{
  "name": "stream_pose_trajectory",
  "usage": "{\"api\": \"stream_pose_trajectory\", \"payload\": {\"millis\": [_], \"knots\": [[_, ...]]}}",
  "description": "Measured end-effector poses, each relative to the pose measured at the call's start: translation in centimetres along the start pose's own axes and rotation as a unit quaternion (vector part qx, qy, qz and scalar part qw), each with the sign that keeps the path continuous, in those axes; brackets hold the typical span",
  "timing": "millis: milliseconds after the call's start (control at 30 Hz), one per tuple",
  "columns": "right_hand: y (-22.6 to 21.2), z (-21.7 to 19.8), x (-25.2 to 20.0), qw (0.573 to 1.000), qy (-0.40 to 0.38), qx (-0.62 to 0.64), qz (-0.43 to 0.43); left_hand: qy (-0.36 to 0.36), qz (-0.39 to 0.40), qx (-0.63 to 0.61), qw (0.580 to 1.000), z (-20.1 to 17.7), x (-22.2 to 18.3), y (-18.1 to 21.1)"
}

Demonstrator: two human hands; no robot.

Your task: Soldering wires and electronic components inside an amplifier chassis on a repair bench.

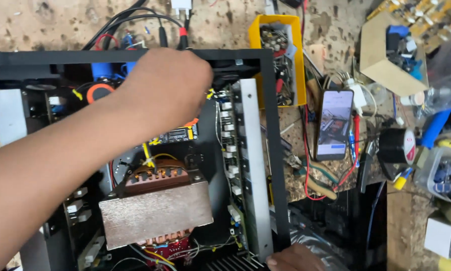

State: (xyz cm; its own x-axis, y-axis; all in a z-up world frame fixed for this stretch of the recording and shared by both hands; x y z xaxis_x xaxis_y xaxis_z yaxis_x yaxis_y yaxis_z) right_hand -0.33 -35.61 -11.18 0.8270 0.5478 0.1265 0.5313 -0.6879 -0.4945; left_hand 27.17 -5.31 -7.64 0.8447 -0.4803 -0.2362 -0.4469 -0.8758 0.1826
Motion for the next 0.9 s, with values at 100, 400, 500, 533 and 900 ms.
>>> {"api": "stream_pose_trajectory", "payload": {"millis": [100,400,500,533,900], "knots": [[-0.4,-0.1,0.6,0.991,0.035,0.123,0.027,0.013,-0.015,-0.03,0.999,-0.1,-0.3,-0.2],[-5.1,-3.1,7.9,0.976,0.109,0.165,0.095,0.302,0.005,-0.152,0.941,-4.0,-5.1,-3.3],[-5.4,-4.7,11.4,0.96,0.046,0.235,0.143,0.347,-0.013,-0.102,0.932,-3.0,-5.4,-5.4],[-5.1,-5.4,13.6,0.961,0.048,0.233,0.143,0.349,-0.01,-0.102,0.932,-2.4,-5.2,-5.7],[-3.8,-0.3,31.4,0.955,0.043,-0.228,-0.186,0.412,0.027,-0.161,0.896,-2.4,-4.4,-6.8]]}}
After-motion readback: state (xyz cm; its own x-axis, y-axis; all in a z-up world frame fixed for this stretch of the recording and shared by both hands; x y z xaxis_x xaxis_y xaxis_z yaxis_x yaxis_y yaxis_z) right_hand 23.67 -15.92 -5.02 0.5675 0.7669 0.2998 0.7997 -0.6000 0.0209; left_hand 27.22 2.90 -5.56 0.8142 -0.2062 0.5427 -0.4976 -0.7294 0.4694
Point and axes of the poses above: each hand's wrist, its own x-axis towards the middle knuckle, its own z-axis out of the palm, y = z × x, the point moved 6 cm from there along x, towards the middle knuckle, and after that the axes turned 2 degrees about -y, right-handed, at the moved point
